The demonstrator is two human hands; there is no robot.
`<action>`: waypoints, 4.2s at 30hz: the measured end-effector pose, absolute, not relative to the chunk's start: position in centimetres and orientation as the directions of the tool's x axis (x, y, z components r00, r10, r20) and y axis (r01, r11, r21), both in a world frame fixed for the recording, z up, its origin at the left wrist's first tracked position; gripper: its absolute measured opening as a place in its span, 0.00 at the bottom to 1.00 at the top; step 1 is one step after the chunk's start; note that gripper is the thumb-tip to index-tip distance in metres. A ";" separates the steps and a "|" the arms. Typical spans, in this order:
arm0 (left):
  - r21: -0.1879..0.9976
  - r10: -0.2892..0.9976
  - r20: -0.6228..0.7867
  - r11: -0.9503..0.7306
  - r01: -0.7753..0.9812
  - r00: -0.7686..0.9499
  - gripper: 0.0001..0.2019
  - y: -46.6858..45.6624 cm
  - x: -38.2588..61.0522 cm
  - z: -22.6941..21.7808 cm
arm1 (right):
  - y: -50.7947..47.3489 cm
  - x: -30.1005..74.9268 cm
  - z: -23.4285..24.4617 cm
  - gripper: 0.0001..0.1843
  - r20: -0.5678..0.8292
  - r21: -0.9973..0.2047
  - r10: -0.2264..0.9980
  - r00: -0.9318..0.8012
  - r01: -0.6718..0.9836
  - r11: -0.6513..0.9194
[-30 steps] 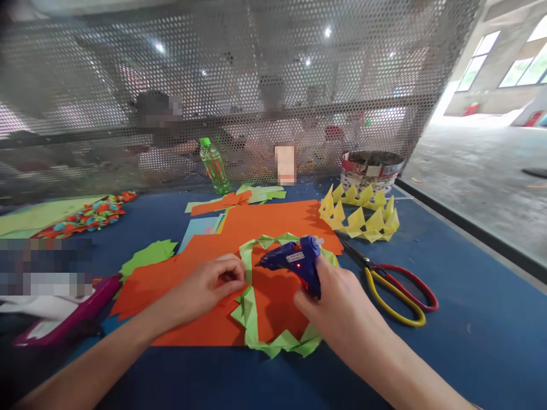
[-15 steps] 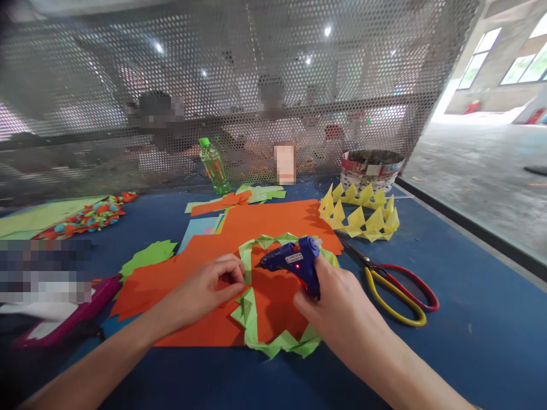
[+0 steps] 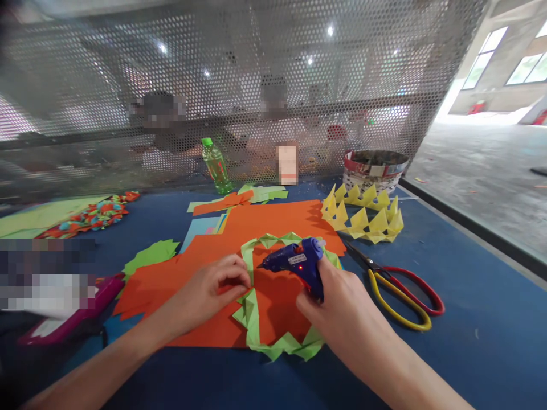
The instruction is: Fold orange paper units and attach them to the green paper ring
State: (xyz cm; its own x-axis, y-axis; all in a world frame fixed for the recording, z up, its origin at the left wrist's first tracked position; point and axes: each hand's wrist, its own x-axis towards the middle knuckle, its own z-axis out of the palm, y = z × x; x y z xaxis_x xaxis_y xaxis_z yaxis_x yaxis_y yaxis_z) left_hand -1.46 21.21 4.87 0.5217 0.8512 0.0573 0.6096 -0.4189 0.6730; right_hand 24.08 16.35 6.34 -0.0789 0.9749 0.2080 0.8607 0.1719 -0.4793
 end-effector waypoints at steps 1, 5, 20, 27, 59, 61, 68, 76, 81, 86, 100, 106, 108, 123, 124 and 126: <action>0.671 0.848 0.065 -0.427 0.606 0.525 0.08 21.2 -1.5 4.8 | 16.4 24.1 6.3 0.13 0.211 -0.476 0.974 -0.078 0.863 0.172; 0.632 0.822 0.091 -0.483 0.605 0.562 0.09 21.2 -1.7 4.6 | 16.4 24.1 6.2 0.13 0.204 -0.470 0.976 -0.078 0.866 0.168; 0.405 0.795 0.253 -0.605 0.686 0.551 0.10 20.0 -1.3 3.8 | 16.3 24.1 6.2 0.13 0.205 -0.458 0.976 -0.078 0.873 0.166; 0.443 0.842 0.217 -0.536 0.719 0.494 0.10 19.5 -0.9 3.8 | 16.5 24.2 5.9 0.13 0.237 -0.455 0.966 -0.105 0.867 0.206; 0.255 0.785 0.128 -0.616 0.745 0.606 0.25 17.2 -1.9 4.5 | 16.5 24.5 5.5 0.13 0.235 -0.462 0.967 -0.100 0.864 0.201; 0.225 0.775 0.143 -0.632 0.742 0.616 0.25 17.1 -1.6 4.6 | 16.4 24.4 5.5 0.12 0.230 -0.470 0.968 -0.098 0.860 0.199; 0.325 0.782 0.115 -0.613 0.720 0.613 0.25 16.9 -1.5 4.3 | 16.3 24.2 6.1 0.12 0.194 -0.480 0.977 -0.090 0.860 0.175; 0.348 0.797 0.094 -0.587 0.731 0.596 0.28 17.0 -1.7 4.7 | 16.1 24.0 6.6 0.12 0.182 -0.491 0.979 -0.091 0.854 0.171; 0.318 0.795 0.078 -0.591 0.741 0.601 0.32 16.8 -1.8 4.8 | 16.1 24.1 6.4 0.13 0.196 -0.482 0.976 -0.091 0.858 0.177; 0.251 0.776 0.102 -0.626 0.739 0.623 0.31 17.0 -1.7 4.3 | 16.2 24.1 6.3 0.13 0.190 -0.486 0.978 -0.091 0.856 0.174; 0.354 0.804 0.122 -0.583 0.731 0.582 0.30 18.2 -1.9 5.1 | 16.1 24.4 6.9 0.11 0.187 -0.591 0.982 -0.033 0.795 0.139; 0.469 0.804 0.280 -0.591 0.656 0.525 0.20 19.3 -2.1 7.0 | 16.1 25.7 6.9 0.11 0.123 -0.696 0.992 0.027 0.715 0.067; 0.472 0.803 0.360 -0.596 0.650 0.475 0.16 19.3 -1.8 8.1 | 15.9 26.2 6.8 0.11 0.122 -0.706 0.992 0.040 0.706 0.058; 0.529 0.651 0.145 -0.688 0.497 0.745 0.27 22.5 -5.4 8.7 | 11.8 28.5 6.4 0.12 0.135 -0.763 0.973 0.189 0.647 -0.020; 0.558 0.643 0.155 -0.683 0.471 0.750 0.27 22.8 -4.9 8.2 | 11.6 28.4 6.4 0.12 0.119 -0.773 0.974 0.194 0.634 -0.032; 0.600 0.627 0.169 -0.678 0.425 0.761 0.21 23.4 -3.9 7.6 | 11.4 28.3 6.5 0.12 0.089 -0.788 0.975 0.205 0.612 -0.057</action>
State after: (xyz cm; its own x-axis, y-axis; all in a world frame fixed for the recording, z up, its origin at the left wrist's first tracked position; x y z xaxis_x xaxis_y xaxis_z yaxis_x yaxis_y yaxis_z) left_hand -3.93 23.39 7.65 0.7608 0.6265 0.1694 0.4249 -0.6781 0.5997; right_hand 28.29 11.38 6.53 0.2050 0.9747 0.0887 0.6124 -0.0570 -0.7885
